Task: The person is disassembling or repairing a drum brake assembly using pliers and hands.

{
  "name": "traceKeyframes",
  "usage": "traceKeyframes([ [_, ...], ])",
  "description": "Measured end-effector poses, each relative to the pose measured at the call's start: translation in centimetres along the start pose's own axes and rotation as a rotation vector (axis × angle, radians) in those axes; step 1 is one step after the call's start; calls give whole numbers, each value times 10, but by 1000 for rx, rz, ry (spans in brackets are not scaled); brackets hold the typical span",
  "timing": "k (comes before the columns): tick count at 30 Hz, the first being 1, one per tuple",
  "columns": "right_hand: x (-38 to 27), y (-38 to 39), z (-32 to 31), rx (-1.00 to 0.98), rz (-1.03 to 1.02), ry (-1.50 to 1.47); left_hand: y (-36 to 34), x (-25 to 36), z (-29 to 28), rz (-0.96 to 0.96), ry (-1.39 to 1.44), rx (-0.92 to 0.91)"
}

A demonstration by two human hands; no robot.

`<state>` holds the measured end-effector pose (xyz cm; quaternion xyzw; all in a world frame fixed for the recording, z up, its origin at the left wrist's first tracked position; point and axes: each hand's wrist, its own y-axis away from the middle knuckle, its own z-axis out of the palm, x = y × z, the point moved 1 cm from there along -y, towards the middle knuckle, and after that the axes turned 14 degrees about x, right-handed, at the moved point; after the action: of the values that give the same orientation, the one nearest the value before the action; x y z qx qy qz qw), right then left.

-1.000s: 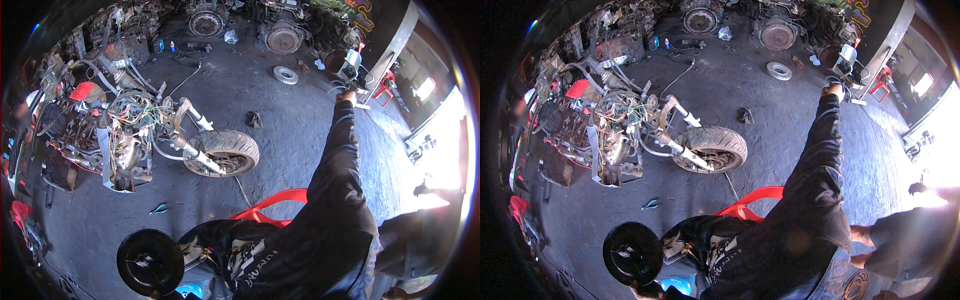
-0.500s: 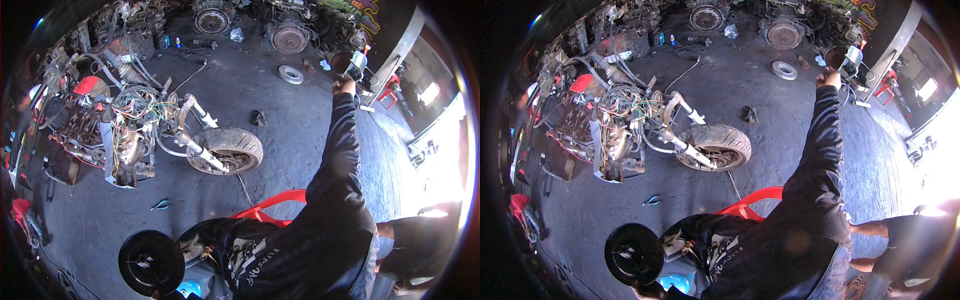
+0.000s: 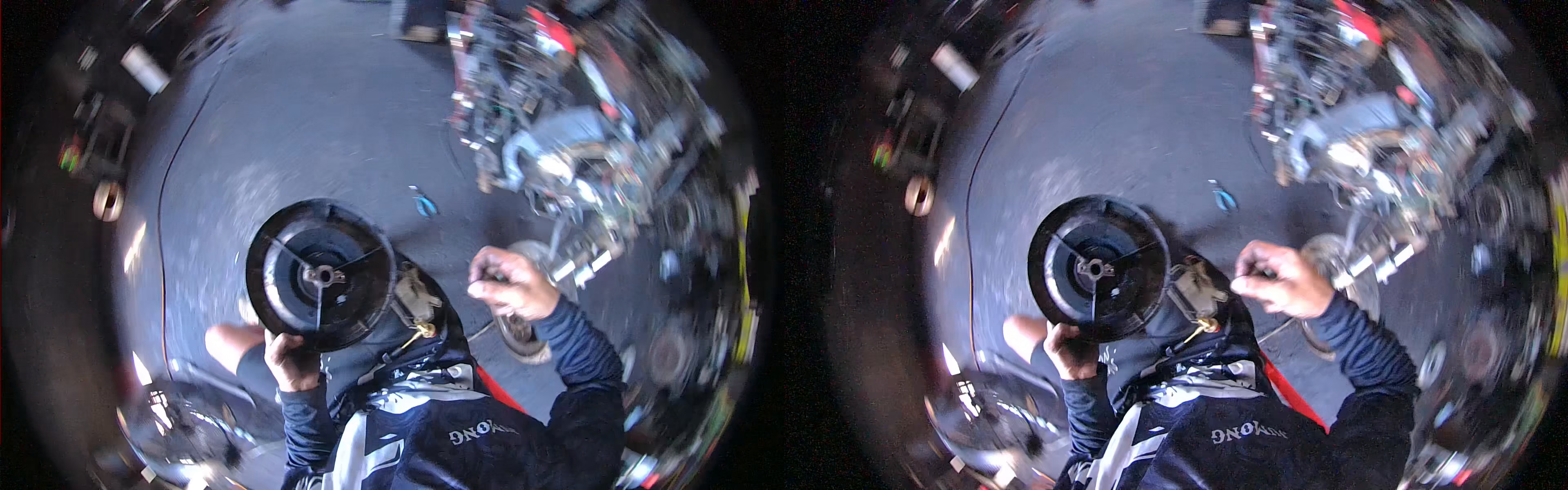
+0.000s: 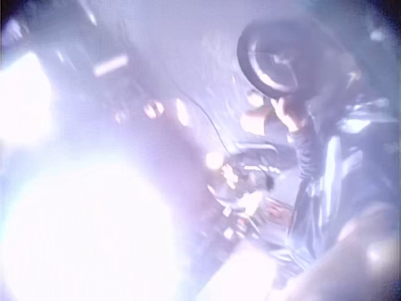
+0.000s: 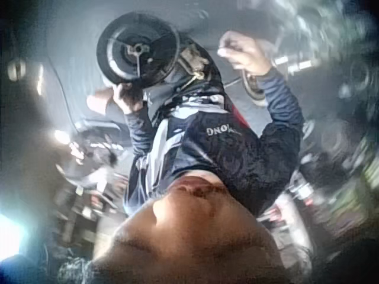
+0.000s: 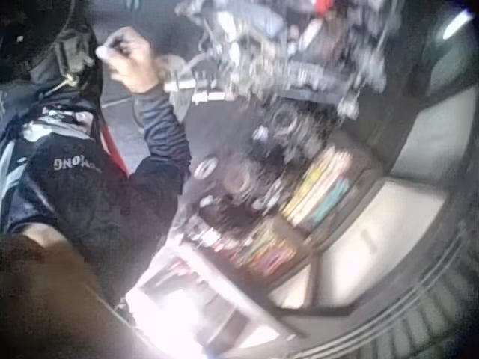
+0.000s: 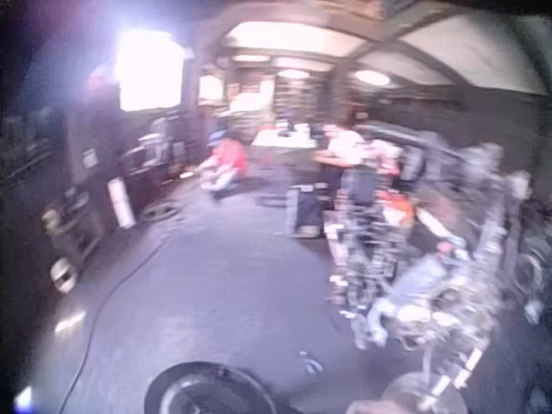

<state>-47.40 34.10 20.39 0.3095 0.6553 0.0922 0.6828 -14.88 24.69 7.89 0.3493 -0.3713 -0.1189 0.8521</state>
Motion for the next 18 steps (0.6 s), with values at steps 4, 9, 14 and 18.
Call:
traceKeyframes([
  [4,-13,-49,78,-392,33,-63,28,-2,-24,92,152,52],
  [9,-10,-69,152,-454,-283,93,42,-16,-61,194,287,234],
  [14,7,-81,195,-403,-840,460,50,-28,-72,302,277,266],
  [18,14,-78,205,-364,-931,469,53,-24,-68,313,361,240],
])
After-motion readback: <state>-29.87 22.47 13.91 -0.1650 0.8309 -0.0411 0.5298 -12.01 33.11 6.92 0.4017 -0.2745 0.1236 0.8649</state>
